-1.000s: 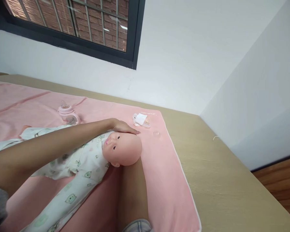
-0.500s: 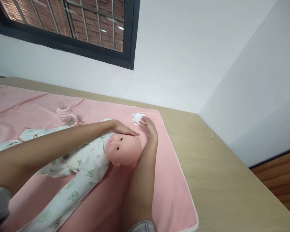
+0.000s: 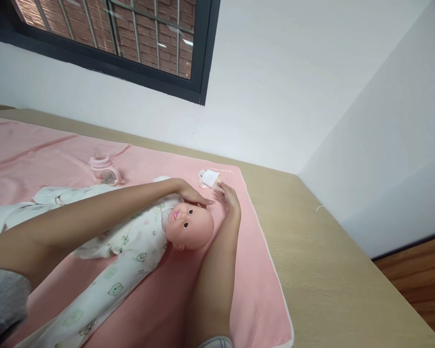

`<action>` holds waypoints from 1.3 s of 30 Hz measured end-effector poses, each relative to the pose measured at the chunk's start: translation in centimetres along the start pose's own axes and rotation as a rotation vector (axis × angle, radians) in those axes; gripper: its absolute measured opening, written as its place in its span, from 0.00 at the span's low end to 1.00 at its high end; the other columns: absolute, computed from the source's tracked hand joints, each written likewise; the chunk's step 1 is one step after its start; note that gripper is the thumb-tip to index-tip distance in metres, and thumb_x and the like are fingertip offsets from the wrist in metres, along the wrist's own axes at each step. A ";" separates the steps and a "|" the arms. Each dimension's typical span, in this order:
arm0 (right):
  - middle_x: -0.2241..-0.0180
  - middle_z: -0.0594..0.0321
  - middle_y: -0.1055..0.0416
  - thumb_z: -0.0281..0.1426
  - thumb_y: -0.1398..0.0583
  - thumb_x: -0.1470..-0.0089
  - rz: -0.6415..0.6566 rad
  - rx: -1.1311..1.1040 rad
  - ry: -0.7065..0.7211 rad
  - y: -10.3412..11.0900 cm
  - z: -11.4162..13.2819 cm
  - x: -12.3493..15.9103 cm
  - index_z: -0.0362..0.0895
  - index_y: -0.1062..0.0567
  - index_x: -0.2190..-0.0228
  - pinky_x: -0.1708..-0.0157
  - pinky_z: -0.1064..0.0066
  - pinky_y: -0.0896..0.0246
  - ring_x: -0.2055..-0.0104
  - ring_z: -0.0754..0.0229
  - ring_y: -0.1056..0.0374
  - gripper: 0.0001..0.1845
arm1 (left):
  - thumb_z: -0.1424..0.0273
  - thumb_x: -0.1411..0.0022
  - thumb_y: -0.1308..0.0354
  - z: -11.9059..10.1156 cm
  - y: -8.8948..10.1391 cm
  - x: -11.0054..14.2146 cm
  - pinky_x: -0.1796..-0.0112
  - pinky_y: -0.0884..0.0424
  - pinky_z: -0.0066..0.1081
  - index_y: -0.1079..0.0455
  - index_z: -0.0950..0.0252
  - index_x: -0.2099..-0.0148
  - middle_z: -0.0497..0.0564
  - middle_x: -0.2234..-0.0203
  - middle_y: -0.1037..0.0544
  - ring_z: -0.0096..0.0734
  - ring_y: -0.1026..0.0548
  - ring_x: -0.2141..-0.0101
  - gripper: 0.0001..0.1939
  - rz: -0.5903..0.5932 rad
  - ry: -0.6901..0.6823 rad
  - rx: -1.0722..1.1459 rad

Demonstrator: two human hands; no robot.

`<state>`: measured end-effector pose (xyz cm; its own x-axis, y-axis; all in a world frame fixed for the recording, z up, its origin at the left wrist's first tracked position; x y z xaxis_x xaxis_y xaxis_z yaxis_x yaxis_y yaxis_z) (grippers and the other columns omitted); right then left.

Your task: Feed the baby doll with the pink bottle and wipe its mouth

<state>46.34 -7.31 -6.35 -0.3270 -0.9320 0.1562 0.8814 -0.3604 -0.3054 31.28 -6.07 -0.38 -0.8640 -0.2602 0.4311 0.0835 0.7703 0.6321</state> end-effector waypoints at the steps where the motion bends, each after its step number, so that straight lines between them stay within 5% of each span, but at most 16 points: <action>1: 0.53 0.58 0.28 0.31 0.42 0.41 0.015 -0.003 -0.013 -0.1 -0.4 -0.1 0.41 0.25 0.66 0.70 0.76 0.27 0.66 0.63 0.27 0.07 | 0.40 0.42 0.54 0.0 0.5 0.4 0.52 0.31 0.42 0.30 0.67 0.43 0.64 0.56 0.21 0.50 0.25 0.54 0.40 0.035 0.039 -0.021; 3: 0.56 0.57 0.27 0.31 0.41 0.43 0.052 -0.012 -0.030 -0.4 -1.2 -0.5 0.41 0.25 0.64 0.69 0.74 0.26 0.66 0.62 0.27 0.06 | 0.41 0.39 0.60 -0.4 2.2 1.6 0.50 0.32 0.41 0.34 0.69 0.40 0.64 0.55 0.22 0.47 0.25 0.55 0.42 -0.022 0.045 -0.072; 7: 0.61 0.57 0.25 0.31 0.41 0.42 0.106 -0.055 -0.037 -0.9 -2.4 -1.2 0.41 0.25 0.62 0.66 0.72 0.25 0.64 0.60 0.25 0.08 | 0.44 0.35 0.63 -1.2 5.0 5.5 0.47 0.37 0.39 0.33 0.64 0.41 0.58 0.52 0.23 0.42 0.26 0.53 0.36 -0.414 -0.050 -0.166; 13: 0.58 0.57 0.26 0.32 0.39 0.44 0.123 -0.143 -0.015 -1.3 -3.7 -1.9 0.42 0.25 0.63 0.62 0.73 0.26 0.62 0.61 0.25 0.08 | 0.47 0.31 0.64 -1.1 3.0 11.2 0.49 0.36 0.32 0.33 0.61 0.43 0.53 0.52 0.24 0.37 0.27 0.52 0.32 -0.681 -0.161 -0.151; 24: 0.59 0.61 0.25 0.32 0.39 0.46 0.152 -0.248 0.069 -1.6 -2.8 -1.5 0.44 0.23 0.66 0.60 0.75 0.29 0.60 0.63 0.27 0.06 | 0.49 0.29 0.63 -0.4 0.1 16.8 0.48 0.37 0.32 0.35 0.58 0.40 0.50 0.49 0.25 0.38 0.29 0.48 0.28 -0.840 -0.299 -0.065; 28: 0.65 0.62 0.25 0.32 0.33 0.52 0.208 -0.311 0.263 -1.6 -0.2 -0.4 0.44 0.24 0.72 0.54 0.69 0.30 0.58 0.60 0.29 0.06 | 0.50 0.30 0.56 -0.4 0.0 17.7 0.47 0.36 0.32 0.33 0.58 0.43 0.49 0.46 0.27 0.39 0.30 0.47 0.24 -0.846 -0.301 -0.039; 32: 0.72 0.65 0.30 0.40 0.28 0.60 0.241 -0.165 0.449 -1.9 4.1 2.2 0.44 0.28 0.79 0.63 0.73 0.31 0.64 0.62 0.32 0.17 | 0.50 0.34 0.49 -0.1 0.1 17.8 0.50 0.32 0.33 0.31 0.59 0.44 0.50 0.47 0.27 0.39 0.28 0.49 0.24 -0.886 -0.306 0.057; 35: 0.76 0.66 0.36 0.45 0.27 0.63 0.447 0.056 0.528 -3.6 7.4 5.7 0.43 0.30 0.81 0.76 0.77 0.41 0.74 0.66 0.39 0.23 | 0.52 0.35 0.46 0.2 -0.1 17.7 0.50 0.32 0.34 0.35 0.59 0.41 0.51 0.47 0.27 0.39 0.29 0.49 0.26 -0.906 -0.333 0.134; 39: 0.76 0.65 0.36 0.39 0.28 0.57 0.717 0.305 0.584 -7.1 10.1 10.9 0.43 0.26 0.78 0.77 0.76 0.44 0.76 0.67 0.42 0.16 | 0.54 0.39 0.40 0.2 -0.2 17.6 0.47 0.33 0.35 0.39 0.59 0.37 0.53 0.44 0.30 0.37 0.31 0.46 0.31 -0.856 -0.409 0.217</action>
<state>40.01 -14.57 7.03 0.2767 -0.8282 -0.4874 0.9607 0.2489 0.1226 15.95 -10.71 6.96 -0.6991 -0.5913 -0.4020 -0.7110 0.5158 0.4780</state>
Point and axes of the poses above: each hand's wrist, its own x-axis away from the middle knuckle, its own y-axis out of the back of the hand, z = x × y, the point moved 4 cm from there along -x, towards the middle knuckle
